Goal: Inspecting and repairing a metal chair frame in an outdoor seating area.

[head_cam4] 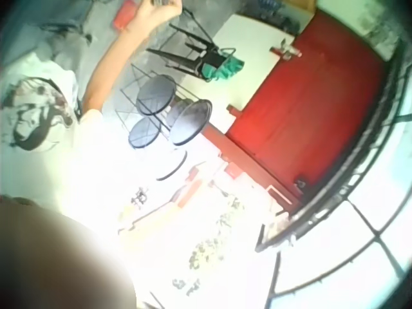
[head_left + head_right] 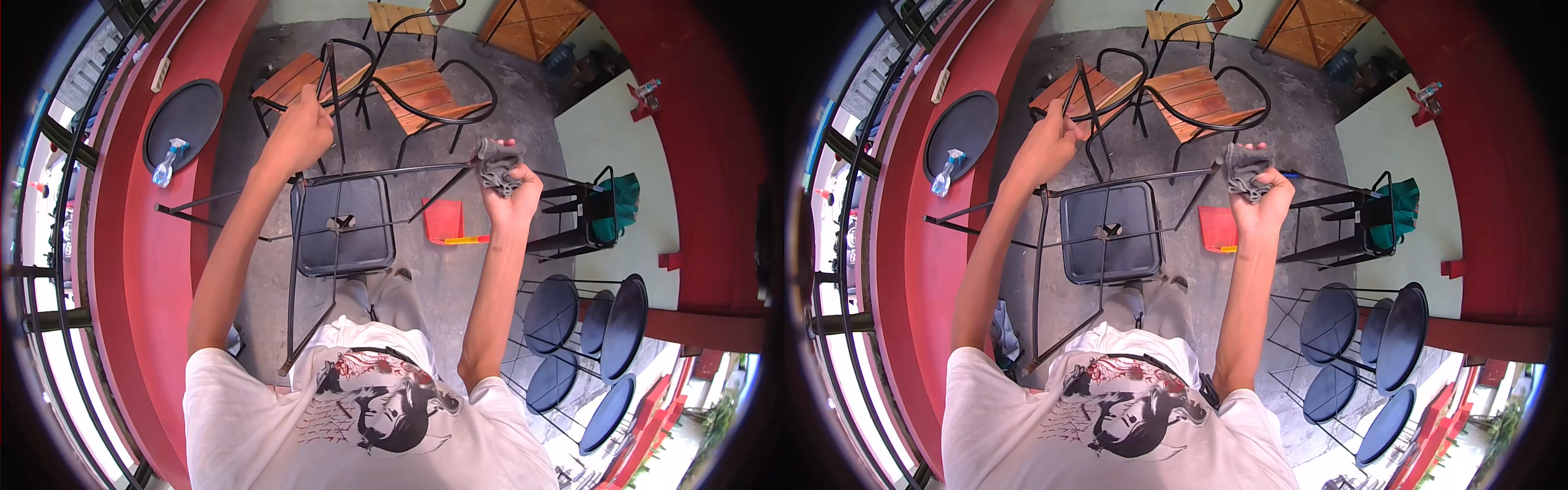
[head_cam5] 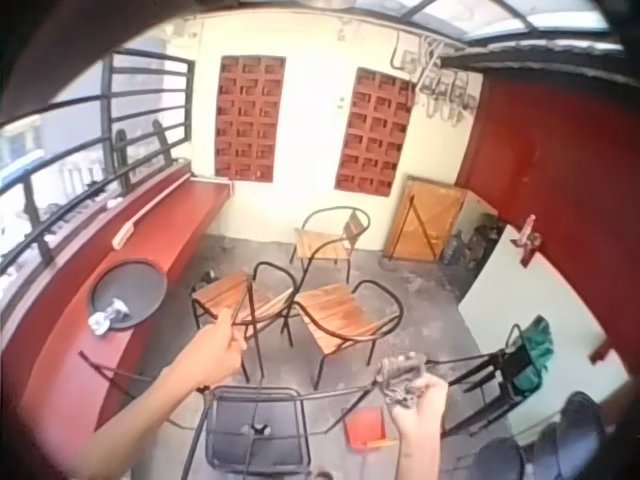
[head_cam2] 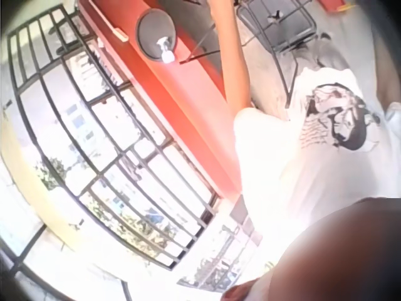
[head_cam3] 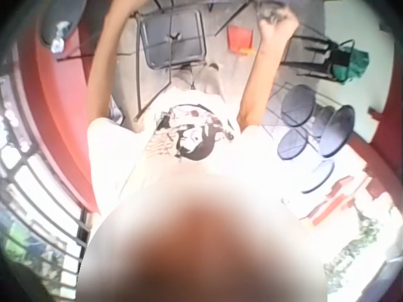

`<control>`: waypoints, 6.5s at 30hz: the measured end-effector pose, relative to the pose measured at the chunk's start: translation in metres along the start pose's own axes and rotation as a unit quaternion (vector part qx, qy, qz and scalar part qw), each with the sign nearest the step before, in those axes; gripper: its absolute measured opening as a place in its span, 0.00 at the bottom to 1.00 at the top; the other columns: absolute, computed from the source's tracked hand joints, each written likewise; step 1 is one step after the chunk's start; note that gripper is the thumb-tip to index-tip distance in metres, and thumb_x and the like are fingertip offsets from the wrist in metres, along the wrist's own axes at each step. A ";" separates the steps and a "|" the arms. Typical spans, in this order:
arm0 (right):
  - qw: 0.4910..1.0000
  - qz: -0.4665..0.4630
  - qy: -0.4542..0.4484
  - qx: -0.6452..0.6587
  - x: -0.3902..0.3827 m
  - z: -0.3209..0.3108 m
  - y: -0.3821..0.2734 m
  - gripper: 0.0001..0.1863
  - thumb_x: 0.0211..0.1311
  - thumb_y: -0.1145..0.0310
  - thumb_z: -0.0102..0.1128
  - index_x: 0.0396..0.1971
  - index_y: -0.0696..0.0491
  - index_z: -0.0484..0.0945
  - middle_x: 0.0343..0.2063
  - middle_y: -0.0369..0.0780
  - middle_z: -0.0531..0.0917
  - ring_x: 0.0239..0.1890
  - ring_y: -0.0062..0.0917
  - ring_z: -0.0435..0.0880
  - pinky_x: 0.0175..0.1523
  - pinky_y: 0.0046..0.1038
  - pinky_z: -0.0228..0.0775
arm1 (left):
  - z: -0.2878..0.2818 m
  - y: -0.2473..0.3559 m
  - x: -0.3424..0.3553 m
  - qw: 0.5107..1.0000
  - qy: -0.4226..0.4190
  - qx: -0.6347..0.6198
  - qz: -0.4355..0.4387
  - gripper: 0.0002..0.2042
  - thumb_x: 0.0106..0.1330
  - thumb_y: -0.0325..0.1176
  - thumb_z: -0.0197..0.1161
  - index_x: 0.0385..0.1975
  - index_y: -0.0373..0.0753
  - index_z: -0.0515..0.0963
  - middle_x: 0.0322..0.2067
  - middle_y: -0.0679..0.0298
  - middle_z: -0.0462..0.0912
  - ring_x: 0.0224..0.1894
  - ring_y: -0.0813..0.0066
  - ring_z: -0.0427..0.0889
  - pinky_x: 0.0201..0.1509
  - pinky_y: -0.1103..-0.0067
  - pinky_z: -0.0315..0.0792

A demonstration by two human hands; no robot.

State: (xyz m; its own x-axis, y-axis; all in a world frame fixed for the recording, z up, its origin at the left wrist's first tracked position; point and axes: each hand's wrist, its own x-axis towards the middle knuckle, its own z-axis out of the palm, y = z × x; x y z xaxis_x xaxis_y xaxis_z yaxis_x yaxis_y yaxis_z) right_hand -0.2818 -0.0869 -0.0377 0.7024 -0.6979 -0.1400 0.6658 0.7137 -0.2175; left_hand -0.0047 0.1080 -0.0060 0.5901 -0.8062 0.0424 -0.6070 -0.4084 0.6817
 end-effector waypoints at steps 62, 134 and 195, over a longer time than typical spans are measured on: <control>0.579 0.163 -0.136 -0.787 0.049 -0.362 0.103 0.09 0.46 0.72 0.64 0.27 0.60 0.79 0.24 0.52 0.82 0.31 0.45 0.84 0.38 0.40 0.73 | -0.016 0.014 -0.020 0.982 -0.005 -0.089 -0.165 0.12 0.68 0.29 0.51 0.47 0.31 0.74 0.34 0.62 0.79 0.37 0.77 0.76 0.48 0.79 0.71; 0.068 -0.270 -0.715 -0.641 0.175 0.105 0.070 0.30 0.59 0.75 0.53 0.65 0.55 0.70 0.64 0.42 0.74 0.70 0.32 0.69 0.74 0.51 0.51 | -0.077 -0.065 -0.080 0.866 0.169 0.210 -0.420 0.15 0.62 0.40 0.60 0.41 0.38 0.82 0.38 0.51 0.87 0.46 0.51 0.84 0.52 0.62 0.76; 0.701 0.184 -0.454 -0.518 0.201 0.030 0.115 0.33 0.48 0.84 0.44 0.61 0.61 0.69 0.53 0.44 0.81 0.57 0.27 0.79 0.59 0.25 0.68 | 0.007 0.050 0.039 0.930 -0.068 -0.245 -0.265 0.21 0.78 0.51 0.48 0.42 0.38 0.76 0.27 0.68 0.77 0.28 0.81 0.73 0.33 0.77 0.67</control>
State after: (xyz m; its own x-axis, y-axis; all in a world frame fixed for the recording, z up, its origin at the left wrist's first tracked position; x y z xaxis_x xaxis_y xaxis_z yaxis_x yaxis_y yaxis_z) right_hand -0.0569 -0.1433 -0.0621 0.9624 0.1841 0.1999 0.1878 0.0813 -0.9788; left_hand -0.0156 0.0537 0.0246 0.6438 -0.6080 -0.4646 0.0852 -0.5464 0.8332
